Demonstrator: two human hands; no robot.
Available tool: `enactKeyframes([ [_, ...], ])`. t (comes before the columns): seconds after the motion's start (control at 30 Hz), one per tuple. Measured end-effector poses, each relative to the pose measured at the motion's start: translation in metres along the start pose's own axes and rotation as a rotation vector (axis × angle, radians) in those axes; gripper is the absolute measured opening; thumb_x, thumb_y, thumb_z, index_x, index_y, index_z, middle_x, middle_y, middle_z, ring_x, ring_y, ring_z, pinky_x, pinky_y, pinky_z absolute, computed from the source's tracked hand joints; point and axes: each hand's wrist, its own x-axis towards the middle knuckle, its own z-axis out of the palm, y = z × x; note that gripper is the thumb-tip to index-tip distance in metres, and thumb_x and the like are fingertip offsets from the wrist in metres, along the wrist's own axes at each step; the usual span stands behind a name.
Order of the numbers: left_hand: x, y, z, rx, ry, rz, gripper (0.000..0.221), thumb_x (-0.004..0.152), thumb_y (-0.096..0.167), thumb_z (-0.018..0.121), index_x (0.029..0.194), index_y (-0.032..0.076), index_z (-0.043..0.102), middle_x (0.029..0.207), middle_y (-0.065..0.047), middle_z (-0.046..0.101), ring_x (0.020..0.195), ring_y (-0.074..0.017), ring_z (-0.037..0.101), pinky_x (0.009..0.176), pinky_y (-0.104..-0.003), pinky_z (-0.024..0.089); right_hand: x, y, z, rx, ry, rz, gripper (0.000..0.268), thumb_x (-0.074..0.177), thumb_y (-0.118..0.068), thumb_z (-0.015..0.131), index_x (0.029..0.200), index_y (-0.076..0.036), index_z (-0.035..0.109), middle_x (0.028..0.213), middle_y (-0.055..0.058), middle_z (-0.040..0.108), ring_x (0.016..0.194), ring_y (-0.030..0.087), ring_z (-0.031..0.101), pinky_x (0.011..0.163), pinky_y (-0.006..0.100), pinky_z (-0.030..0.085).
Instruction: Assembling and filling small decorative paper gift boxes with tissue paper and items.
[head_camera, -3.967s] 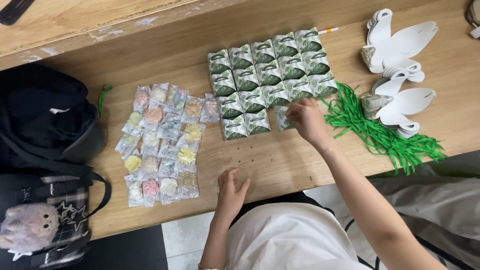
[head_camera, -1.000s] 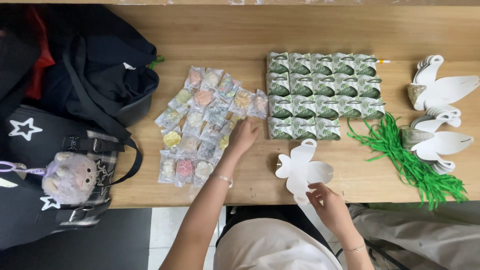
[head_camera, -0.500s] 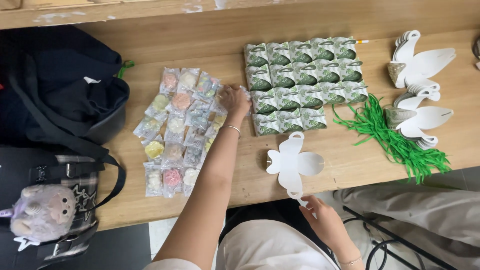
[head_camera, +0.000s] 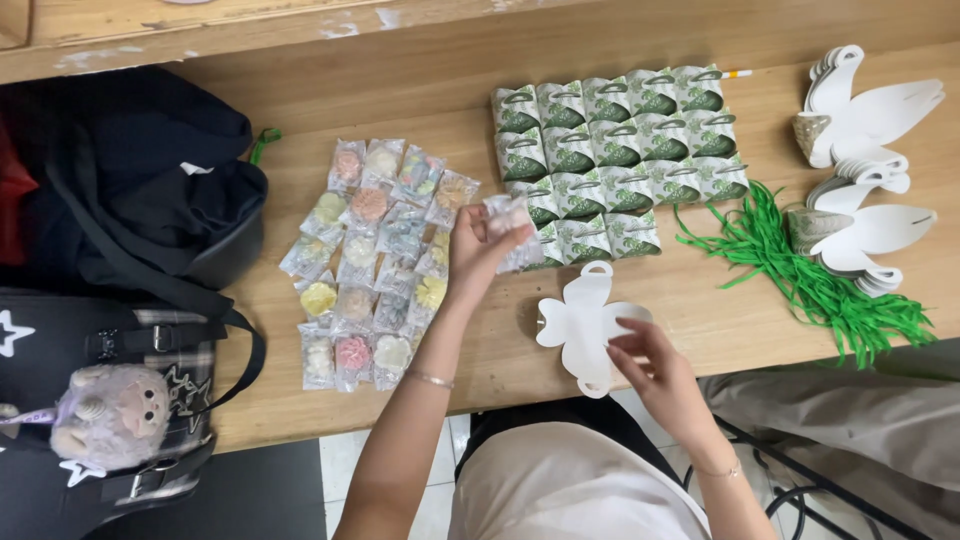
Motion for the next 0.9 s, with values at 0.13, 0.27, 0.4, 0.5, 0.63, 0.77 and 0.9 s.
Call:
enactKeyframes([
  [0.13,-0.050,0.009,0.039,0.071,-0.140,-0.042,0.056,0.082,0.006,0.086,0.120,-0.001,0.046,0.112,-0.017,0.070,0.100,-0.0173,0.072,0.086,-0.031,0.065,0.022,-0.020,-0.010,0.299,0.016,-0.126,0.052,0.094,-0.013,0.067,0.141,0.001,0.050,0.116,0.010,0.072,0.108,0.015,0.067,0.090,0.033,0.056],
  [0.27,-0.087,0.004,0.080,-0.022,-0.264,-0.095,0.073,0.084,0.006,0.083,0.134,0.002,0.030,0.111,-0.017,0.070,0.099,-0.0173,0.071,0.083,-0.031,0.060,0.040,-0.011,-0.016,0.536,-0.066,-0.029,0.046,0.098,-0.018,0.064,0.139,0.001,0.056,0.119,0.007,0.071,0.107,0.011,0.065,0.090,0.029,0.053],
  [0.4,-0.117,-0.016,0.106,-0.002,-0.377,-0.068,0.081,0.085,0.005,0.081,0.142,0.003,0.023,0.116,-0.017,0.069,0.105,-0.0179,0.070,0.087,-0.030,0.061,0.036,0.024,-0.028,0.790,-0.200,0.021,0.030,0.100,-0.013,0.070,0.122,0.007,0.066,0.114,0.009,0.073,0.104,0.014,0.066,0.095,0.031,0.050],
  [0.5,-0.130,-0.028,0.110,0.034,-0.402,-0.104,0.088,0.085,0.013,0.081,0.145,0.003,0.018,0.116,-0.020,0.069,0.104,-0.0217,0.070,0.086,-0.032,0.060,0.023,0.044,-0.036,0.821,-0.137,0.160,0.026,0.095,-0.012,0.069,0.116,0.003,0.071,0.108,0.007,0.075,0.099,0.015,0.067,0.092,0.033,0.051],
  [0.63,-0.129,-0.023,0.094,0.354,-0.577,-0.180,0.104,0.083,0.024,0.086,0.144,0.000,0.006,0.123,-0.023,0.061,0.112,-0.0267,0.066,0.094,-0.037,0.054,0.012,0.080,-0.059,0.973,0.081,0.305,0.020,0.097,-0.015,0.066,0.111,-0.001,0.068,0.108,0.006,0.074,0.099,0.016,0.069,0.089,0.035,0.054],
  [0.77,-0.102,-0.061,0.049,0.835,-0.344,-0.005,0.082,0.084,0.039,0.085,0.139,-0.001,0.038,0.133,-0.026,0.057,0.122,-0.0373,0.058,0.101,-0.045,0.050,0.004,0.102,-0.082,0.990,0.263,0.317,0.021,0.098,-0.016,0.066,0.113,-0.002,0.068,0.109,0.006,0.073,0.097,0.014,0.069,0.089,0.032,0.055],
  [0.9,-0.059,-0.075,0.031,1.079,-0.318,-0.018,0.076,0.081,0.040,0.087,0.132,-0.001,0.050,0.133,-0.023,0.058,0.123,-0.0386,0.057,0.103,-0.046,0.047,0.006,0.112,-0.078,0.914,0.257,0.299,0.021,0.095,-0.012,0.070,0.112,0.001,0.068,0.106,0.006,0.073,0.094,0.013,0.069,0.084,0.032,0.054],
])
